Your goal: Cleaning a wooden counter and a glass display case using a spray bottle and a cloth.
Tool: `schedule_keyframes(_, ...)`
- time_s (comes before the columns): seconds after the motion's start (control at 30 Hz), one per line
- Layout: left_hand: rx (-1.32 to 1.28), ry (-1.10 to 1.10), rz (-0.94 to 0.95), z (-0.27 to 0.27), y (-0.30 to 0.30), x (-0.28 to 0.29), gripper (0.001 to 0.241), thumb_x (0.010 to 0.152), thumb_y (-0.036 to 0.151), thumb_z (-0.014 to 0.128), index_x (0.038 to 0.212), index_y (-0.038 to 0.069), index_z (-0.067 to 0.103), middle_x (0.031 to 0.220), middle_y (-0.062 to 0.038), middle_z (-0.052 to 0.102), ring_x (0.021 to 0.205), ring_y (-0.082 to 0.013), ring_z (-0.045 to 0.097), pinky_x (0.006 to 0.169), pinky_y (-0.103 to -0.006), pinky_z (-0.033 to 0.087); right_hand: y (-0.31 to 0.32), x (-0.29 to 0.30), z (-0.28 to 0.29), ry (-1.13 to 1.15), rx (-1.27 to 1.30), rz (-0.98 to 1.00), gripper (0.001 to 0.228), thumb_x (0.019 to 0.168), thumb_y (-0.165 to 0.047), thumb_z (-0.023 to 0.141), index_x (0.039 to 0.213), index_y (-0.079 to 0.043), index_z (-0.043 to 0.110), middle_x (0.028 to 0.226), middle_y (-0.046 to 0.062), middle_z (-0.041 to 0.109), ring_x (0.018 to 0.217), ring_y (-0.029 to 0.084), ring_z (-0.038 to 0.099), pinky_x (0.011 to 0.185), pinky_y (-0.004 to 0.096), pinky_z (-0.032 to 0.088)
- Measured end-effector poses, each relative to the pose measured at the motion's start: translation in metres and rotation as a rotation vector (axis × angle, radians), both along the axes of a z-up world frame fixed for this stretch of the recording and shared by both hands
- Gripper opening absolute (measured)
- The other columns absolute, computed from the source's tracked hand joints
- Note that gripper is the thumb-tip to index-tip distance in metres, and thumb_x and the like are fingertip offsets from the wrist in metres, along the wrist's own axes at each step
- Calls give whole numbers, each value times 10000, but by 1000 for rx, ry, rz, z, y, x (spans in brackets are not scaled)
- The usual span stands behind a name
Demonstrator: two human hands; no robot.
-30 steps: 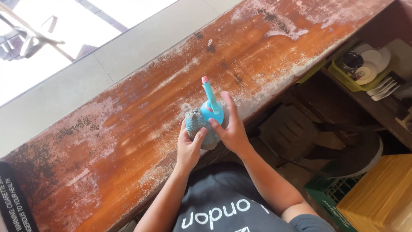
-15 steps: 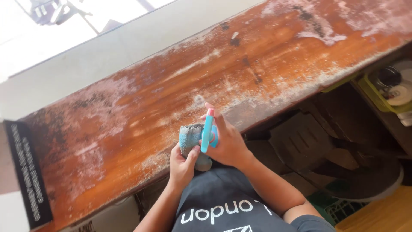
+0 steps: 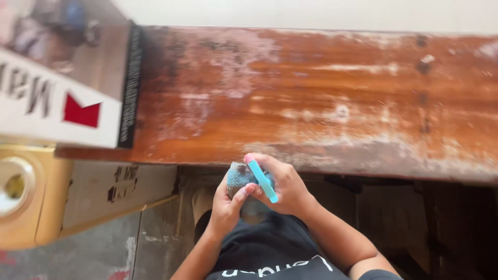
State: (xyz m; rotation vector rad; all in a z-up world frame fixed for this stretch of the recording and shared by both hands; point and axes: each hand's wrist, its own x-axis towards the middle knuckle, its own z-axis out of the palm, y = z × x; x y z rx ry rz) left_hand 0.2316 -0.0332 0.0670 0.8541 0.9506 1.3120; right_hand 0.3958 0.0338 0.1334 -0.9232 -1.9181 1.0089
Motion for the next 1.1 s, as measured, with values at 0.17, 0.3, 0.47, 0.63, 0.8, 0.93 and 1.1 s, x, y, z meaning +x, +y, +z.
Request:
schedule_keyframes(0.17, -71, 217, 176, -15, -38, -86, 262, 919, 136, 611, 1118, -24, 669, 940, -55, 704, 805, -119, 564, 763, -265, 485, -22, -89, -12, -22, -60, 193, 441, 901, -294, 677, 1234, -21, 582, 1208, 133, 660, 1031, 273, 670, 909, 367, 536)
schedule_keyframes(0.3, -42, 400, 370, -8, -71, -166, 141, 887, 222, 704, 874, 84, 678, 711, 9, 600, 711, -117, 521, 625, -310, 481, -47, -183, -39, 78, 51, 180, 368, 952, -374, 650, 1133, -54, 668, 1162, 158, 691, 1081, 394, 693, 893, 477, 559)
schedule_keyframes(0.47, -198, 409, 619, -9, -136, -254, 193, 934, 222, 682, 832, 59, 677, 666, -47, 613, 665, -128, 534, 627, -366, 508, -85, -285, -75, 71, 9, 209, 320, 984, -340, 630, 1140, -62, 662, 1078, 138, 679, 984, 381, 701, 828, 482, 561)
schedule_keyframes(0.63, -178, 392, 638, -52, -162, -319, 170, 911, 197, 705, 822, 55, 683, 688, -36, 619, 714, -132, 542, 649, -378, 494, -110, -346, -76, 19, -23, 194, 315, 1005, -352, 604, 1120, -66, 668, 1025, 152, 680, 937, 395, 703, 794, 498, 557)
schedule_keyframes(0.8, -115, 360, 562, -51, -164, -341, 146, 913, 191, 702, 857, 57, 686, 727, -41, 639, 782, -126, 559, 689, -386, 511, -116, -368, -78, -23, -57, 107, 337, 1019, -377, 572, 1099, -64, 666, 971, 170, 675, 905, 423, 695, 772, 509, 545)
schedule_keyframes(0.93, -155, 345, 560, -64, -171, -352, 145, 913, 190, 702, 863, 56, 682, 739, -39, 633, 777, -138, 558, 696, -398, 509, -116, -379, -94, -55, -119, 57, 276, 1016, -347, 577, 996, -94, 688, 781, 147, 642, 719, 343, 654, 670, 458, 515)
schedule_keyframes(1.1, -170, 347, 550, -57, -167, -358, 165, 923, 204, 697, 875, 48, 677, 769, -68, 657, 812, -162, 582, 728, -412, 518, -112, -384, -101, -137, -141, -10, 207, 989, -328, 614, 999, -127, 665, 848, 132, 628, 778, 354, 644, 698, 450, 510)
